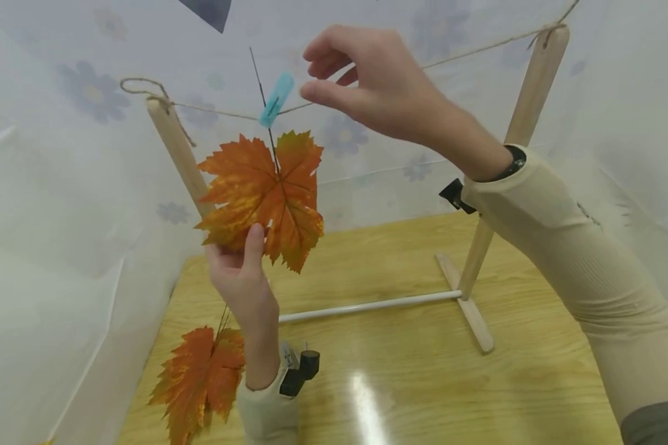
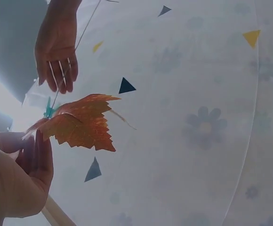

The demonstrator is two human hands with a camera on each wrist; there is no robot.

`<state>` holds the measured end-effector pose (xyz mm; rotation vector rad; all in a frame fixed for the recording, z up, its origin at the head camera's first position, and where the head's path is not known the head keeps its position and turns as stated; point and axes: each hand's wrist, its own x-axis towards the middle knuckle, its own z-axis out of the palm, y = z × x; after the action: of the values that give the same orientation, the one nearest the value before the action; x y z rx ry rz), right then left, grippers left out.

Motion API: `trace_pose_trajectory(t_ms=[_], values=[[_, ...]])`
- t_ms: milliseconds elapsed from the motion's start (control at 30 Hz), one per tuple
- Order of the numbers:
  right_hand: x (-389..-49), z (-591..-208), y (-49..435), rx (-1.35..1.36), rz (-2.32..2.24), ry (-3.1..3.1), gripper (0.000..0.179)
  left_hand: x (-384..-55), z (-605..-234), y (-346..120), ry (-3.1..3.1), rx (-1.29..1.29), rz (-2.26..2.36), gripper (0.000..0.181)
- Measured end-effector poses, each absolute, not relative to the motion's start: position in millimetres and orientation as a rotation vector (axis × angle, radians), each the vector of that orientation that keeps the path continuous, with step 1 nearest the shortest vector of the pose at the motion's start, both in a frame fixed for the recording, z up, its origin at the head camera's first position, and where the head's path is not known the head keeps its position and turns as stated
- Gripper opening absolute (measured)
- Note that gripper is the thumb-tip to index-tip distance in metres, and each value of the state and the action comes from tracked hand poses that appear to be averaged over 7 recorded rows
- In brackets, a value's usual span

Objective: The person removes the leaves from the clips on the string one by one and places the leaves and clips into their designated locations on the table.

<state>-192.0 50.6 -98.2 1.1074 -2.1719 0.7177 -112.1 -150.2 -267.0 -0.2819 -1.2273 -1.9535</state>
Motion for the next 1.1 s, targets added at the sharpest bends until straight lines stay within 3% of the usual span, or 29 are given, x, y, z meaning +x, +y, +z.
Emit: trace_pose_trajectory(t_ms=[367, 1100], values=[[-191, -84, 47, 1.091, 0.678, -2.334, 0.037, -103, -266, -147, -1.192, -0.337, -1.874, 0.023], [-193, -91, 47, 1.124, 1.047, -2.27, 0.028, -110, -272, -148, -1.252, -0.339, -1.915, 0.019]])
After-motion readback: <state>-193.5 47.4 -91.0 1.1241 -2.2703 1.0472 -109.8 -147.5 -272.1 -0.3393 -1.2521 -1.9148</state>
